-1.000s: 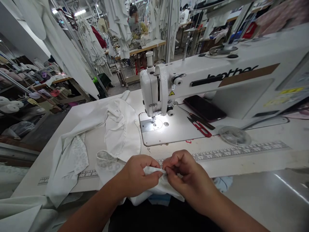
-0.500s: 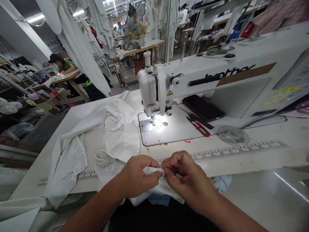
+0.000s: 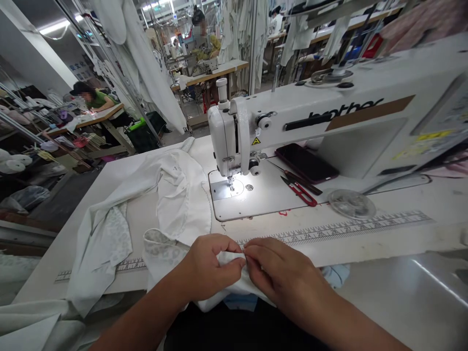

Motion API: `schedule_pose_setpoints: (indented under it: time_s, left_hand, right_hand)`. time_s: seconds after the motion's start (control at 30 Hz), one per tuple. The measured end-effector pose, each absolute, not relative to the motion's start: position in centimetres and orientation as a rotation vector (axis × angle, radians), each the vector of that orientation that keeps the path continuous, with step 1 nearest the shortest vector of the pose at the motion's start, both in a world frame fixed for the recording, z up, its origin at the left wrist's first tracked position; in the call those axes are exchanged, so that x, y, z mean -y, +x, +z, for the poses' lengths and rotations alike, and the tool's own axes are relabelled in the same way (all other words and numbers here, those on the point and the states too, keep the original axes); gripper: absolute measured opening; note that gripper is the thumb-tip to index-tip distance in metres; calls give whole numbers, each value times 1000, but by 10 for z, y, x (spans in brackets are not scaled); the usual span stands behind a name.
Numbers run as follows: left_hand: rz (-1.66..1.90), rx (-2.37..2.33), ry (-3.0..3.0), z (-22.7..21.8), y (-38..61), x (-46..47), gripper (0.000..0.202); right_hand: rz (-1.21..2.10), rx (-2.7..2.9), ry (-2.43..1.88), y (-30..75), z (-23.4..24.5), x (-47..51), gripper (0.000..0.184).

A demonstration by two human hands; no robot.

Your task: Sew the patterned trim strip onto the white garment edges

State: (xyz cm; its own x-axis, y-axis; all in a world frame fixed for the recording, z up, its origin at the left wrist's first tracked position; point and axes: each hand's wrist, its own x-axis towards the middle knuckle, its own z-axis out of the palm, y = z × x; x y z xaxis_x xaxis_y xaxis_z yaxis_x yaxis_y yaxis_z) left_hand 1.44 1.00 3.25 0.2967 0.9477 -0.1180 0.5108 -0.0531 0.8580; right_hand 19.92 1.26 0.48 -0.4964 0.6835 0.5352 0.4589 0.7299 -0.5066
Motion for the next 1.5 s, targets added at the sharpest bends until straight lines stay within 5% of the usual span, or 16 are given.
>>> schedule_pose_setpoints:
  time_s: [0.4,1.0,1.5]
  left_hand:
    - [653,-1384,1645,35,3,-10,10]
    - [686,-1371,1797,33,11,-8,11]
    - [679,-1470,1725,33,-5,-7,11]
  right_hand:
    - [309,2091,-1118,219,0,-24,11]
    - [310,2273,-836,199,12,-12,24]
    - [170,2020,-1207,236,-6,-28,8]
